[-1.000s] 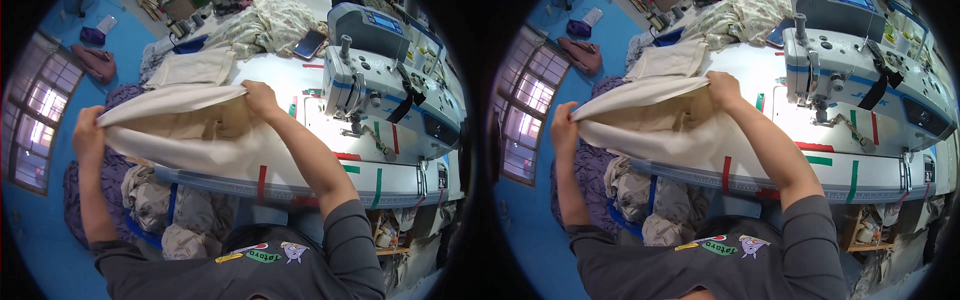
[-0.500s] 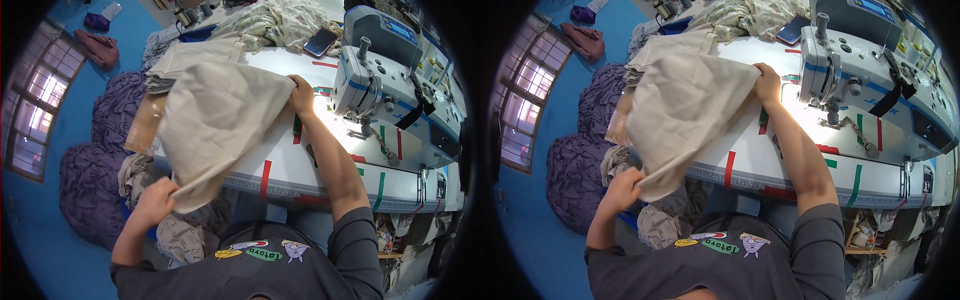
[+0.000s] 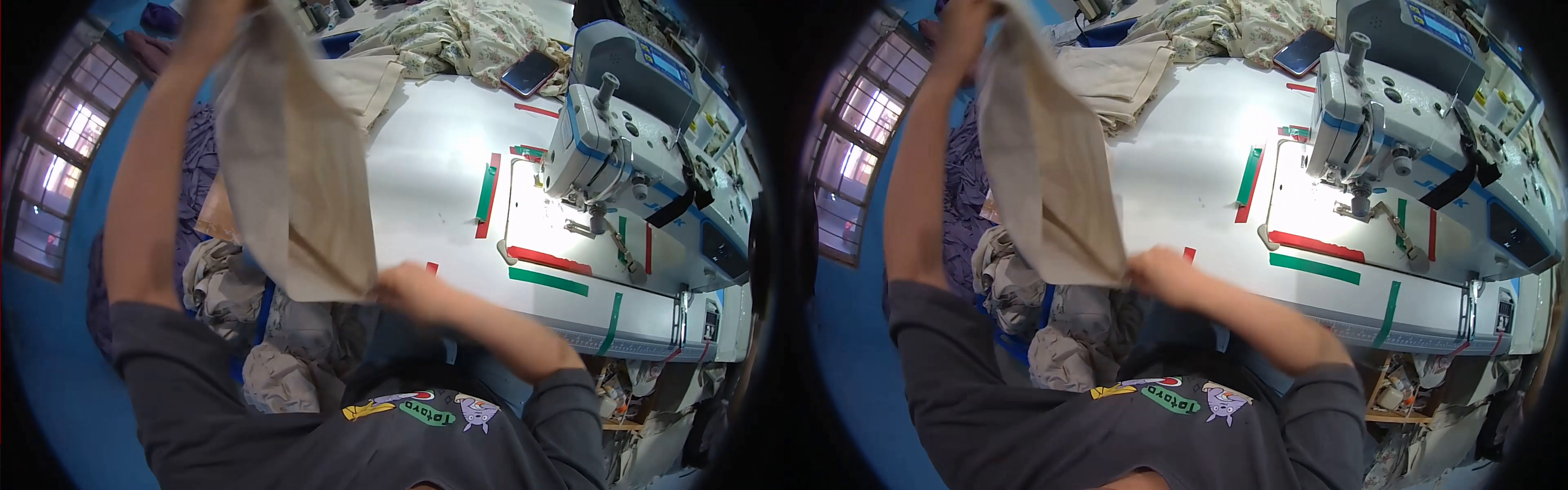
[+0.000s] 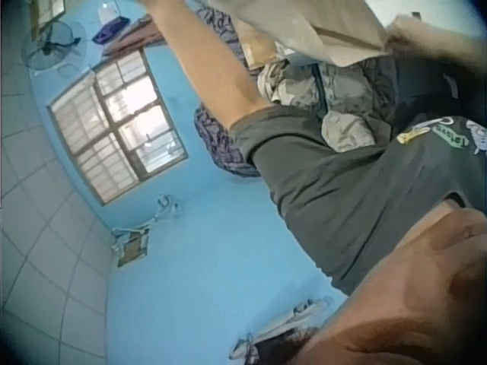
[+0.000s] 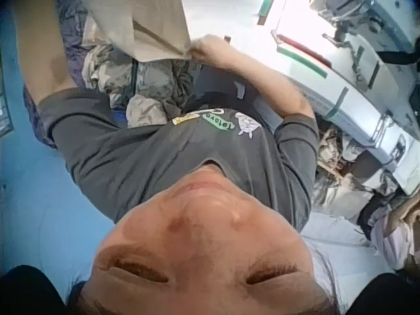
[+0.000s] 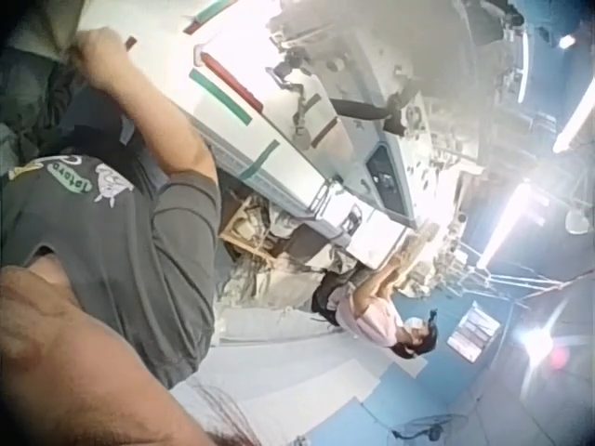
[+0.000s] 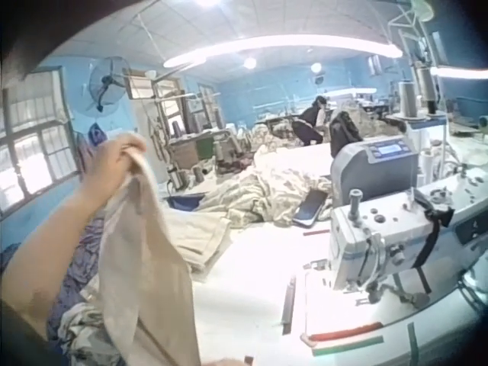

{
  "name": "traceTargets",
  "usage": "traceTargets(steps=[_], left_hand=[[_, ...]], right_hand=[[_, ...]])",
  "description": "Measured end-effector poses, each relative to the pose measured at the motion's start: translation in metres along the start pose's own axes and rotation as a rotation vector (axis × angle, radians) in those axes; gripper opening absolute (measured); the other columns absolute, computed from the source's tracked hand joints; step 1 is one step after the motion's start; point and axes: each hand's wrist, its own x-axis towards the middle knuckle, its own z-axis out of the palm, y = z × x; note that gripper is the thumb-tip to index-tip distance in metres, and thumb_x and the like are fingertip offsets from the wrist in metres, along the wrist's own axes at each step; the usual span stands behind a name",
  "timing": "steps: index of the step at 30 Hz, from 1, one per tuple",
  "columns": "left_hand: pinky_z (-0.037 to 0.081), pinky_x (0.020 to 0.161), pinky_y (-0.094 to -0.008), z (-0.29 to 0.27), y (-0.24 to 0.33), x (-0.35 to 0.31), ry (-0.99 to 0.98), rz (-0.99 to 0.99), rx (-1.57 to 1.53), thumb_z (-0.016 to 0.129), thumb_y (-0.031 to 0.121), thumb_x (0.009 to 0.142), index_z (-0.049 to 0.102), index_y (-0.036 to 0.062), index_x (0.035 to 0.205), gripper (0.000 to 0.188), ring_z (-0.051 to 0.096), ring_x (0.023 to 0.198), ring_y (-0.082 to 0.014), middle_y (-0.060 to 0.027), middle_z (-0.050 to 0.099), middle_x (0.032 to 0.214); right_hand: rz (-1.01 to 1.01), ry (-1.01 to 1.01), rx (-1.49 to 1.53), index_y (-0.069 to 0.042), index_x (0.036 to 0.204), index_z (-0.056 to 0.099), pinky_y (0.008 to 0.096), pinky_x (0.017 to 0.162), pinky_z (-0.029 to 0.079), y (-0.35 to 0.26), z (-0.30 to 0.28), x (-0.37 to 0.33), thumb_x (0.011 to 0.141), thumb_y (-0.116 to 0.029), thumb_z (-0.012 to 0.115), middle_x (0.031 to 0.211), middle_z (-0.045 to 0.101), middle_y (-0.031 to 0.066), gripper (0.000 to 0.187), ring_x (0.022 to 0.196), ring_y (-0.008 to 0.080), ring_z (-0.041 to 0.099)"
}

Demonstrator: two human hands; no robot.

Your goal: The recorder uses an industrial sewing machine to join pieces of tan-colored fabric.

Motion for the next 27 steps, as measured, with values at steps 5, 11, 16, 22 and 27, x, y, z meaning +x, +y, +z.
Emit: traceTargets(steps=[5, 11, 16, 22, 27], left_hand=[[0.045, 0.096, -0.0366, 0.168, 0.046, -0.037, -0.192, 0.15, -0.474, 0.061, 0.022, 0.093, 0.056, 0.0015, 0.121, 0.035, 0.058, 0.113, -0.03, -0.0185, 0.06, 0.12], [0.032, 0.113, -0.0397, 0.174, 0.072, -0.159, -0.747, -0.011, -0.355, 0.054, 0.027, 0.099, 0.032, 0.0075, 0.15, 0.059, 0.039, 0.138, -0.0346, -0.0202, 0.035, 0.152], [0.023, 0.117, -0.0448, 0.185, 0.031, -0.272, -0.713, 0.081, -0.201, 0.054, 0.026, 0.097, 0.04, 0.0065, 0.145, 0.054, 0.032, 0.142, -0.0331, -0.0174, 0.04, 0.15], [0.031, 0.113, -0.0455, 0.161, 0.027, -0.264, -0.656, 0.043, -0.064, 0.062, 0.018, 0.089, 0.05, 0.0056, 0.137, 0.051, 0.042, 0.134, -0.0344, -0.0155, 0.047, 0.144], [0.041, 0.105, -0.0406, 0.186, 0.108, -0.223, -0.547, -0.093, -0.225, 0.067, 0.017, 0.084, 0.043, 0.0011, 0.141, 0.064, 0.05, 0.124, -0.0363, -0.0198, 0.045, 0.142]], right_hand=[[-0.113, 0.02, 0.05, -0.002, 0.084, 0.066, 0.0484, 0.065, 0.053, -0.026, 0.063, -0.044, 0.093, -0.031, 0.06, 0.076, 0.065, 0.0197, 0.031, 0.07, 0.0396, 0.064], [-0.069, -0.004, 0.088, -0.006, 0.097, 0.069, 0.0432, 0.066, 0.054, -0.012, 0.056, -0.115, 0.093, -0.035, 0.061, 0.084, 0.066, 0.0143, 0.03, 0.078, 0.0345, 0.066], [-0.136, 0.392, -0.077, -0.008, 0.097, 0.065, 0.0366, 0.067, 0.054, -0.023, -0.013, -0.11, 0.078, -0.012, 0.074, 0.088, 0.064, 0.0073, 0.02, 0.078, 0.028, 0.064], [0.001, 0.298, -0.379, -0.006, 0.126, 0.052, 0.0422, 0.1, 0.042, -0.01, -0.026, -0.104, 0.066, -0.017, 0.078, 0.121, 0.056, 0.0109, 0.066, 0.118, 0.028, 0.052], [0.023, 0.383, -0.595, -0.009, 0.109, 0.062, 0.0412, 0.102, 0.041, -0.01, -0.004, -0.081, 0.069, -0.018, 0.072, 0.107, 0.059, 0.005, 0.042, 0.105, 0.0211, 0.056]])
